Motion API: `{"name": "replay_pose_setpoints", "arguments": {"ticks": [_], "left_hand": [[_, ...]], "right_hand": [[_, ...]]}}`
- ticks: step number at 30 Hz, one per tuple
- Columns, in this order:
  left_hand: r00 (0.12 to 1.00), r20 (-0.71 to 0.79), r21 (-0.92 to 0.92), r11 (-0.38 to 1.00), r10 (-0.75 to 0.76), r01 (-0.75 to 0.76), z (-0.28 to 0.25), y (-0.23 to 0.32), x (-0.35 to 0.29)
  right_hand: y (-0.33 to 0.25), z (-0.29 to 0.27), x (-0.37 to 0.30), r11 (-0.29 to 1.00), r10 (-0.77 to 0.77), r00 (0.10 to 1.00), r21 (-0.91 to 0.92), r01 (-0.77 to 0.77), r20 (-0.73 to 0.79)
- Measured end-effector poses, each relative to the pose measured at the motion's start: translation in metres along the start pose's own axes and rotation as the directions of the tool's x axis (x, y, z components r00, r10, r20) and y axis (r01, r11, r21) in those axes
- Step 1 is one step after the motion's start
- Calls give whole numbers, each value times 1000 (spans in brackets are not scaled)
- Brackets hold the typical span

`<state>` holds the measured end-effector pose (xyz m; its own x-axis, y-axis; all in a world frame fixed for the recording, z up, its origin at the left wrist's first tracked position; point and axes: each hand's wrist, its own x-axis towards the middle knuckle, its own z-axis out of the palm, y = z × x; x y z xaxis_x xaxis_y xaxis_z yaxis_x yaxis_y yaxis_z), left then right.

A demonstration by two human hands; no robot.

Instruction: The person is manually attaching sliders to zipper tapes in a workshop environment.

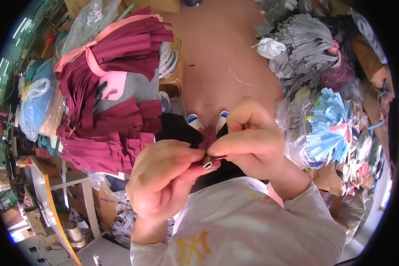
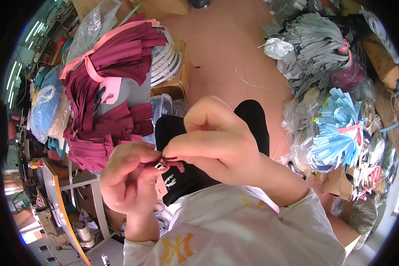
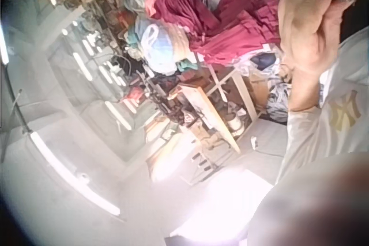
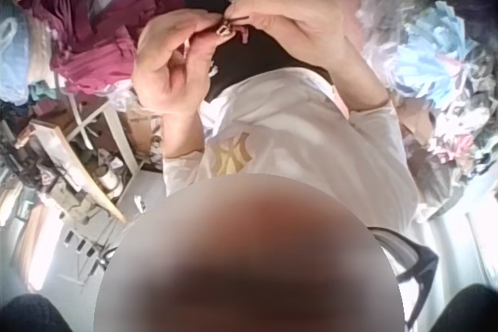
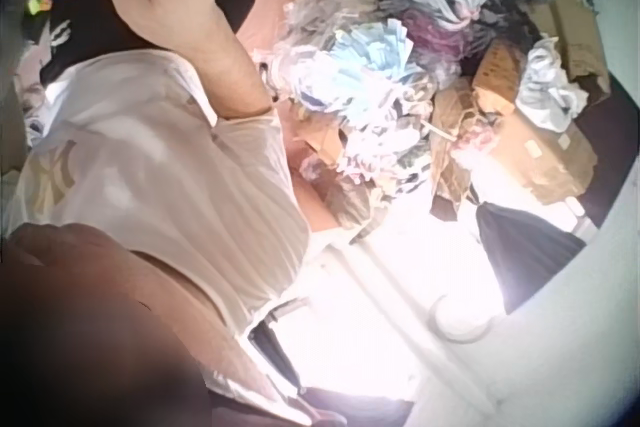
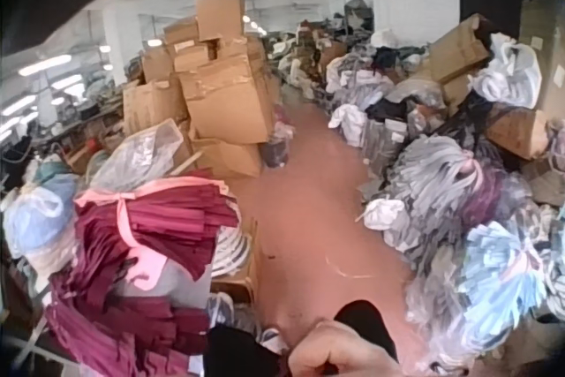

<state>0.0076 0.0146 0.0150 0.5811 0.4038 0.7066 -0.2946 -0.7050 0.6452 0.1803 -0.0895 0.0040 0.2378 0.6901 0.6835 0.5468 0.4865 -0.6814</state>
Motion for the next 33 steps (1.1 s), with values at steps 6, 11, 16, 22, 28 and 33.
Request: {"name": "replay_pose_setpoints", "arguments": {"ticks": [6,11,16,22,28,33], "left_hand": [[999,-20,165,986,33,-29,1,7,9],[996,-2,249,964,91,-88,-3,9,16],[997,20,342,938,-68,57,-8,18,7],[996,-37,246,966,-77,84,-3,11,9],[996,-23,220,972,-84,87,-4,11,10],[997,-27,176,982,-66,70,-4,11,9]], "right_hand": [[6,2,-3,992,15,1000,126,-14,-4],[9,3,-4,987,27,1000,161,-25,-12],[12,0,-2,997,-56,998,59,56,-2],[11,2,5,990,-139,990,-19,139,-31],[7,1,5,992,-10,1000,124,6,26],[6,0,7,972,-46,999,233,43,8]]}}
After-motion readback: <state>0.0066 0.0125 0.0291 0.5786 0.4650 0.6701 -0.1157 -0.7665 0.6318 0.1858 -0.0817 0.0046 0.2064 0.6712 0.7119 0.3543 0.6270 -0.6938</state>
